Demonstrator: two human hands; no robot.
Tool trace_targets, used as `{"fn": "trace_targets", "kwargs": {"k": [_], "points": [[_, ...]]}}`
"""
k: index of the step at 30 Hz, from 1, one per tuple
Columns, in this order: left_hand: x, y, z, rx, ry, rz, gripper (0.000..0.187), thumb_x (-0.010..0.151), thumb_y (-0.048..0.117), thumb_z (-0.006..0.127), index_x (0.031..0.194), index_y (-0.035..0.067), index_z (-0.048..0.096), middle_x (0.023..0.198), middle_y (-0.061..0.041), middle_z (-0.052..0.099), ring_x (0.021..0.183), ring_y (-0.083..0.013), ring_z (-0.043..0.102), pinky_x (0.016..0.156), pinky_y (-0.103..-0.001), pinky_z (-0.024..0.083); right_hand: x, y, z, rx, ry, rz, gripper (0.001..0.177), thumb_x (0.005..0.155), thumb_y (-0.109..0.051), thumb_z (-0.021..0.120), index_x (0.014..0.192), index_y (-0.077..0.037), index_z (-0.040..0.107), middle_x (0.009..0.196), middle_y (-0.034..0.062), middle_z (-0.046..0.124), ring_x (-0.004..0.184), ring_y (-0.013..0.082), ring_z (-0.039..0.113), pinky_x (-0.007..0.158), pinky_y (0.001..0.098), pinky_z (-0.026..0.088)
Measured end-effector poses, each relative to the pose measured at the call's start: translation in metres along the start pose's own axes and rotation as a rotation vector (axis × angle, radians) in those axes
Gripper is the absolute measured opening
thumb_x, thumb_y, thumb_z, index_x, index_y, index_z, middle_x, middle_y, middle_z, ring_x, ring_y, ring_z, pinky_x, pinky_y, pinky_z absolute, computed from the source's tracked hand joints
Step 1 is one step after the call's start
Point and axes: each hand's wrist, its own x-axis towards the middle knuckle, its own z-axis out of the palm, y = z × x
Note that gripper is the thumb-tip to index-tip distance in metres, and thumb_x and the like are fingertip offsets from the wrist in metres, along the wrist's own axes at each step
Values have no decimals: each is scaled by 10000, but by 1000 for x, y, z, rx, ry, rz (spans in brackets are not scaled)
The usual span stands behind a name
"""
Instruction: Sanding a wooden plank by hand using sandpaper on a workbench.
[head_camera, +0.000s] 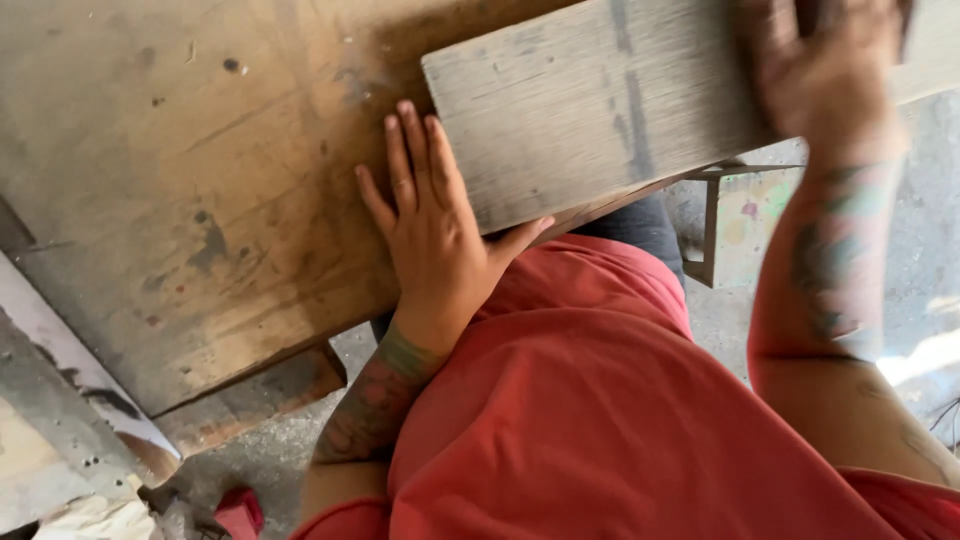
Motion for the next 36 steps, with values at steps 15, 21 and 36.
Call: {"fn": "trace_targets", "kwargs": {"k": [15, 21, 36], "points": [[0, -3, 5, -70, 41, 12, 824, 1071, 544, 541, 1626, 11, 245, 1705, -177, 274, 1595, -319, 156, 1281, -623, 123, 110, -219, -182, 656, -7, -185, 875, 1089, -695, 256, 1666, -37, 271, 1719, 143, 213, 1599, 323, 148, 1329, 443, 95], [-1, -3, 6, -98, 47, 23, 806, 1055, 440, 540, 1625, -56, 259, 1710, -209, 204, 1608, -348, 180, 1268, -665, 143, 78, -203, -171, 753, -47, -224, 838, 1102, -668, 387, 1663, -64, 237, 1732, 120, 200, 1630, 312, 181, 1371, 457, 177], [1, 8, -9, -90, 102, 104, 1094, 948, 775, 647, 1640, 14, 273, 1673, -319, 273, 1560, -500, 315, 1171, -758, 259, -52, 21, -8, 496, 128, 486, 529, 1207, -275, 635, 1513, 120, 459, 1493, 376, 517, 1365, 580, 463, 1205, 571, 294]]}}
